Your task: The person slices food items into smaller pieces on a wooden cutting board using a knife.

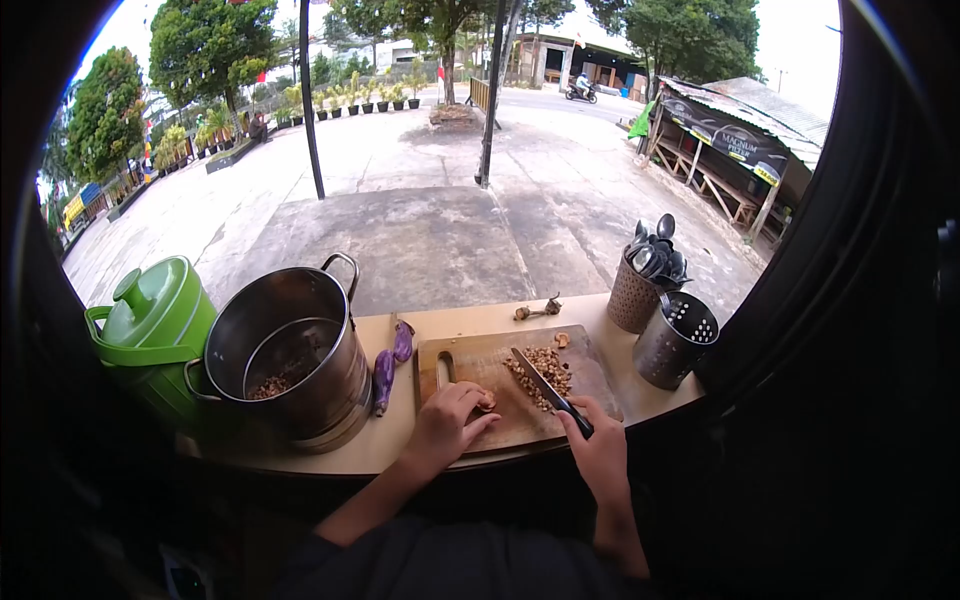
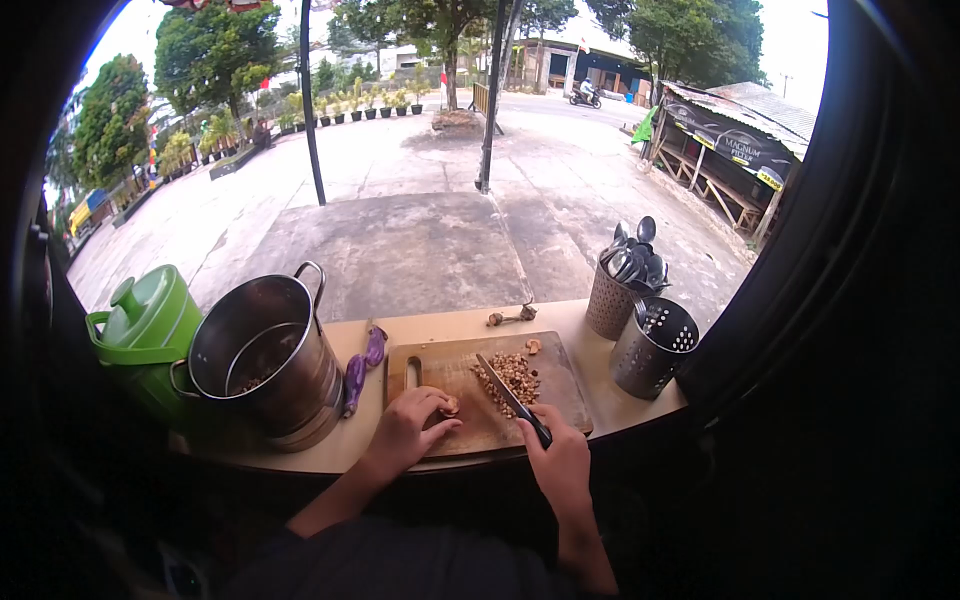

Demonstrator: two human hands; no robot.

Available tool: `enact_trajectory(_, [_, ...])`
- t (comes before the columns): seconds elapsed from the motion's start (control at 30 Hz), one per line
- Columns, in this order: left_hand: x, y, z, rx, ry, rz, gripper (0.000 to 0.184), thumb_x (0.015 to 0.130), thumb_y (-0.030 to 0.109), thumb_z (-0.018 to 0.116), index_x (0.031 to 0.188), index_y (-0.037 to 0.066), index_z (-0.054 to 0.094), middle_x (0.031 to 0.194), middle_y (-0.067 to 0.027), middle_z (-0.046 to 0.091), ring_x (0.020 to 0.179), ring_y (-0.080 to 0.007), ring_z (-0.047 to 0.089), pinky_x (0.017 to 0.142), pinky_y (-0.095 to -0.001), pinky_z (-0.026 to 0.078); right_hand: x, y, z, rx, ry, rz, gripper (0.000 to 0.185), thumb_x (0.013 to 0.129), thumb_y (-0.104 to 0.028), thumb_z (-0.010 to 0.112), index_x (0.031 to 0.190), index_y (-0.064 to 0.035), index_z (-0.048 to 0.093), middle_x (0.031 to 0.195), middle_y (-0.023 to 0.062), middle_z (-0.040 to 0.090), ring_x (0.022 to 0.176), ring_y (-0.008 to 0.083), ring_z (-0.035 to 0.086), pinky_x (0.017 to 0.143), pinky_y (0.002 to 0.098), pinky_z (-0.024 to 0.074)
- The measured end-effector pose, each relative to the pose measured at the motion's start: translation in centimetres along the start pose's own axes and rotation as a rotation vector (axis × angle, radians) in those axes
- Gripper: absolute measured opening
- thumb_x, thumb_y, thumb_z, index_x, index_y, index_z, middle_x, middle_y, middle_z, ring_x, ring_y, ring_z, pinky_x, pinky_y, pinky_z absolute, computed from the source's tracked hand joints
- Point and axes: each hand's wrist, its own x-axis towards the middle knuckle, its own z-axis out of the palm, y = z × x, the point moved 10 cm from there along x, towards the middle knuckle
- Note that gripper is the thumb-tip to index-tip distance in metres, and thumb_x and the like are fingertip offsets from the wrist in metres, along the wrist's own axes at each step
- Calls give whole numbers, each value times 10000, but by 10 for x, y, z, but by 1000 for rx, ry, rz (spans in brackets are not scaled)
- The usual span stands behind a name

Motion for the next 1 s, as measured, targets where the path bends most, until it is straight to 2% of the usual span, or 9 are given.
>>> enact_trajectory(0.1, [-1, -1, -2, -95, 82, -38, 276, 856, 197, 790, 1062, 49, 683, 1102, -116, 676, 1042, -341, 626, 948, -418, 506, -7, -2, -12, 93, 57, -70, 226, 941, -162, 744, 1126, -47, 682, 698, 117, 651, 556, 173, 567, 565, 313, 445])
enact_trajectory(0.17, [5, -3, -12, -78, 125, -37, 302, 829, 155, 807, 1079, 38, 682, 1105, -126, 686, 1073, -328, 639, 963, -416, 508, -8, -5, -3, 128, 6, -42, 229, 952, -187, 727, 1144, -72, 678, 840, 167, 712, 740, 333, 715, 645, 370, 528])
enact_trajectory(0.3, [3, -11, -3, -95, 45, -40, 306, 832, 140, 800, 1089, 32, 674, 1102, -129, 685, 1082, -327, 640, 968, -418, 507, -18, -10, 3, 161, -7, -59, 232, 945, -180, 732, 1146, -78, 679, 863, 167, 722, 763, 340, 722, 660, 365, 540])
enact_trajectory(0.37, [2, -14, -5, -126, 75, -64, 301, 837, 113, 785, 1106, 33, 675, 1113, -129, 689, 1090, -323, 639, 970, -411, 507, -24, -16, 5, 169, -16, -121, 240, 939, -123, 738, 1159, -46, 681, 819, 140, 711, 665, 207, 667, 636, 314, 504])
enact_trajectory(0.43, [3, -13, -8, -160, 55, -100, 299, 841, 98, 774, 1117, 36, 677, 1123, -130, 692, 1093, -321, 638, 974, -404, 507, -27, -17, 7, 145, -34, -139, 265, 934, -125, 745, 1179, -47, 680, 846, 147, 728, 700, 231, 698, 654, 320, 518])
enact_trajectory(0.5, [3, -15, -8, -193, 39, -137, 298, 845, 84, 763, 1128, 38, 680, 1133, -131, 695, 1095, -319, 637, 978, -398, 507, -29, -13, 10, 132, -95, -76, 256, 946, -183, 734, 1178, -90, 683, 888, 165, 736, 796, 332, 736, 673, 371, 553])
enact_trajectory(0.8, [2, -11, -20, -153, 212, -35, 281, 848, 60, 752, 1122, 51, 688, 1117, -104, 702, 1044, -302, 646, 931, -396, 515, -31, -6, 6, 135, -82, -8, 251, 947, -174, 735, 1177, -86, 684, 866, 159, 730, 781, 327, 736, 669, 361, 545])
enact_trajectory(0.9, [1, 5, -17, -129, 110, -77, 282, 838, 104, 778, 1104, 68, 692, 1097, -84, 705, 1024, -283, 643, 942, -402, 499, -33, -7, 4, 182, -82, -20, 265, 949, -152, 728, 1200, -77, 684, 924, 178, 736, 837, 332, 743, 710, 356, 558])
enact_trajectory(1.0, [-3, 20, -3, 42, 73, -68, 259, 833, 231, 797, 1034, 103, 697, 1070, -53, 699, 1056, -260, 629, 993, -423, 444, -36, -11, -2, 212, -87, -26, 292, 952, -121, 713, 1239, -73, 687, 1015, 194, 737, 917, 338, 742, 768, 356, 569])
